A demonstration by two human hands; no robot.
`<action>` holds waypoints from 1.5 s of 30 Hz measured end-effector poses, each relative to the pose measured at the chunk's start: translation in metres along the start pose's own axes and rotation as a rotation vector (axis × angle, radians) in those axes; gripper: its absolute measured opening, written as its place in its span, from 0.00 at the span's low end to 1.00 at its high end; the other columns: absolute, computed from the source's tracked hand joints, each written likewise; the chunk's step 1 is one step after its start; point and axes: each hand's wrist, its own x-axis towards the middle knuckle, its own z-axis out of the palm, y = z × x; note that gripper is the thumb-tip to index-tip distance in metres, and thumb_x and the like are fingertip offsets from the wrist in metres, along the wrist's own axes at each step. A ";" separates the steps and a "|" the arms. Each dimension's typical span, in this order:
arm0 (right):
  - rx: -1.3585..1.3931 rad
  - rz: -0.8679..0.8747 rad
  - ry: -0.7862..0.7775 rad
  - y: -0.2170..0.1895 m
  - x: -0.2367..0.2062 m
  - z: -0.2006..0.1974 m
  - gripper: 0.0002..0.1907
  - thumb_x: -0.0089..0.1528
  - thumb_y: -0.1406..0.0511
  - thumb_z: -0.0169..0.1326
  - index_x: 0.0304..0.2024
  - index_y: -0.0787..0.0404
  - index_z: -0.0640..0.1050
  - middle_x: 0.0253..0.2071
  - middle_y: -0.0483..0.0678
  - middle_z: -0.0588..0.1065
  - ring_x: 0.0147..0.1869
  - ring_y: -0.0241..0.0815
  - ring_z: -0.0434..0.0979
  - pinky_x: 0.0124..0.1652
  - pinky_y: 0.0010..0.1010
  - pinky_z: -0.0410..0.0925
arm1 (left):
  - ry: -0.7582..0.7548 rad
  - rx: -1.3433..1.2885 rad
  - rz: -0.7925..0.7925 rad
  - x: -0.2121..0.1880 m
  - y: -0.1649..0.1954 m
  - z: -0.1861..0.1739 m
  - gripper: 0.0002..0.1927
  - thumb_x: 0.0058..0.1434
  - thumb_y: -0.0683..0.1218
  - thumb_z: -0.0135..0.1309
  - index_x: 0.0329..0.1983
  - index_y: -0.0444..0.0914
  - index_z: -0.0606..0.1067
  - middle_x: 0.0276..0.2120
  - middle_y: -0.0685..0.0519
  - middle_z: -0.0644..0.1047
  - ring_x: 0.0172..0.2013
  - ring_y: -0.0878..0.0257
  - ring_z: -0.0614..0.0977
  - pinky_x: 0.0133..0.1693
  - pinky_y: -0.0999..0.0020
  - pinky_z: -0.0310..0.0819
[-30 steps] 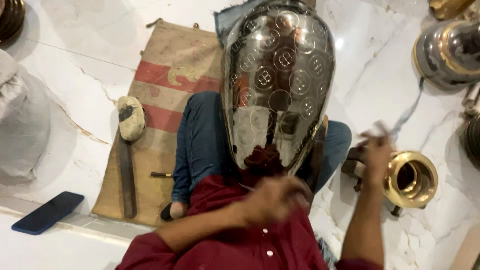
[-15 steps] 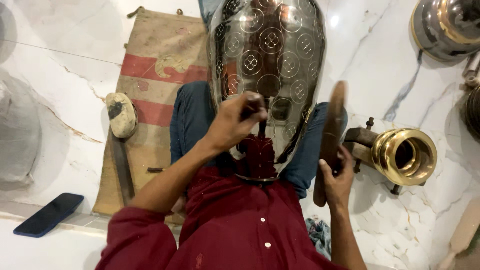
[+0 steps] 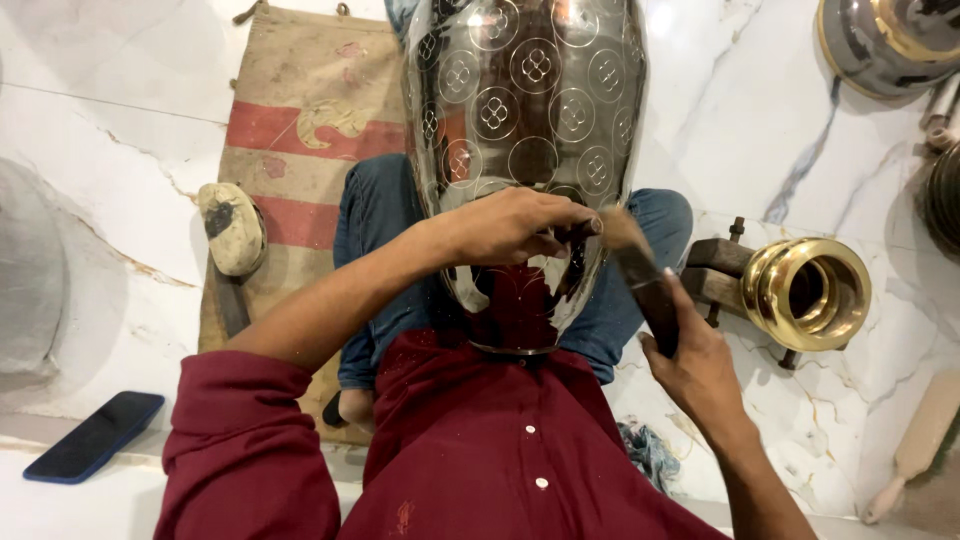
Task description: The person sits on the floor with a large engraved metal vase held between their legs. They hold a small punch against the vase surface with one hand and strike it repeatedly with a wooden mallet in the other hand, working across the patterned surface.
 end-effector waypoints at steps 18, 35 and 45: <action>-0.622 -0.439 0.053 -0.101 0.020 -0.146 0.41 0.63 0.63 0.58 0.78 0.44 0.60 0.42 0.50 0.76 0.34 0.45 0.80 0.36 0.38 0.77 | 0.824 -0.024 -0.163 -0.044 0.017 0.065 0.16 0.68 0.38 0.60 0.56 0.36 0.70 0.42 0.47 0.79 0.41 0.55 0.86 0.43 0.62 0.80; -0.671 -0.605 0.062 -0.132 0.019 -0.153 0.39 0.66 0.63 0.55 0.77 0.39 0.56 0.38 0.50 0.77 0.28 0.40 0.78 0.23 0.31 0.75 | 0.927 0.015 -0.372 -0.042 0.019 0.082 0.10 0.71 0.43 0.61 0.49 0.38 0.73 0.39 0.48 0.82 0.37 0.59 0.86 0.41 0.65 0.82; -0.248 -0.389 0.434 -0.002 0.004 -0.050 0.46 0.60 0.62 0.66 0.76 0.39 0.58 0.41 0.55 0.77 0.40 0.51 0.79 0.39 0.44 0.74 | 0.170 -0.019 -0.038 -0.010 0.003 0.007 0.20 0.66 0.40 0.58 0.61 0.39 0.73 0.42 0.47 0.80 0.43 0.54 0.84 0.45 0.59 0.79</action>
